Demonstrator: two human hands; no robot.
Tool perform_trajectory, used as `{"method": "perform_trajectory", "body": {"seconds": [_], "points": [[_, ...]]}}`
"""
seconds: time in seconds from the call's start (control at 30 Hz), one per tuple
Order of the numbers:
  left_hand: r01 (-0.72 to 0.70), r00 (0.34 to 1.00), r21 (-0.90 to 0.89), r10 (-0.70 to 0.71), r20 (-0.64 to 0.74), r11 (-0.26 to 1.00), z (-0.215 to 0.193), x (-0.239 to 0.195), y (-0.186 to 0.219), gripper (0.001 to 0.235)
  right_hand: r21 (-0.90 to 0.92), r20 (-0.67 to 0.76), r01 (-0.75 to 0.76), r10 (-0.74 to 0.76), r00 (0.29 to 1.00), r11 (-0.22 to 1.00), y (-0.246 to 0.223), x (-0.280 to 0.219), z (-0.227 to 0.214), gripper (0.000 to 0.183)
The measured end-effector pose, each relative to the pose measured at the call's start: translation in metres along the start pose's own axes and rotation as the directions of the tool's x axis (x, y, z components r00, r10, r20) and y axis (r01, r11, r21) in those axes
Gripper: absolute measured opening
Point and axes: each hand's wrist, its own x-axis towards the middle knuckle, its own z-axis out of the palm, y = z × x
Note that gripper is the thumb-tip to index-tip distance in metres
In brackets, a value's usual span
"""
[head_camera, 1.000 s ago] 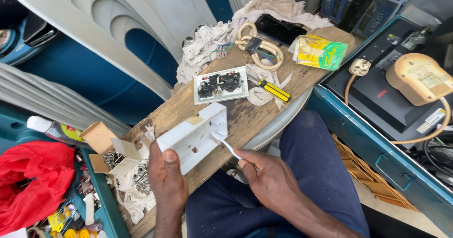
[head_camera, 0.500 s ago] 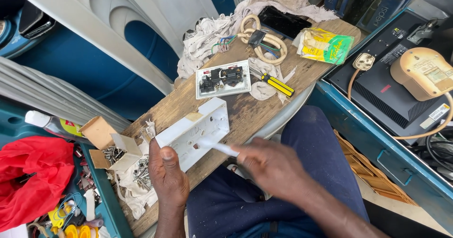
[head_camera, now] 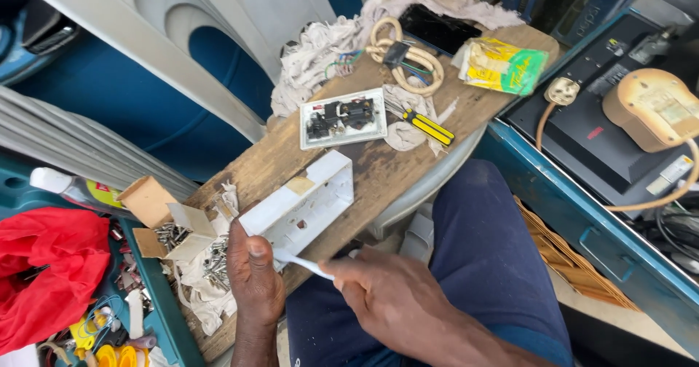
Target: The person cleans a plastic electrical box and a switch assembly by applying a clear liquid from a bottle and scrubbing the surfaces with a toothbrush.
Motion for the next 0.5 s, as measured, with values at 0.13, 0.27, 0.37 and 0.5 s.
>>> {"method": "perform_trajectory", "body": {"seconds": [0.13,0.27,0.37,0.5], "points": [[0.017,1.0,0.034,-0.017,-0.019,0.999,0.0,0.002,0.001,0.116,-0.203,-0.331,0.134,-0.197,0.923,0.97,-0.001,0.003,-0.01,0.039],[-0.054,0.992,-0.049,0.06,0.11,0.997,0.017,-0.005,0.04,0.099,-0.194,-0.083,0.023,-0.04,0.996,0.981,0.002,0.006,-0.015,0.047],[-0.062,0.99,-0.038,0.067,0.127,0.997,0.009,-0.008,0.025,0.091,-0.208,-0.052,0.005,-0.017,0.999,0.978,-0.007,-0.002,-0.014,0.05],[-0.1,0.986,-0.005,0.1,0.131,0.995,0.005,-0.006,0.021,0.094,-0.314,-0.169,-0.005,-0.051,0.984,0.949,-0.018,0.001,-0.031,0.04]]}}
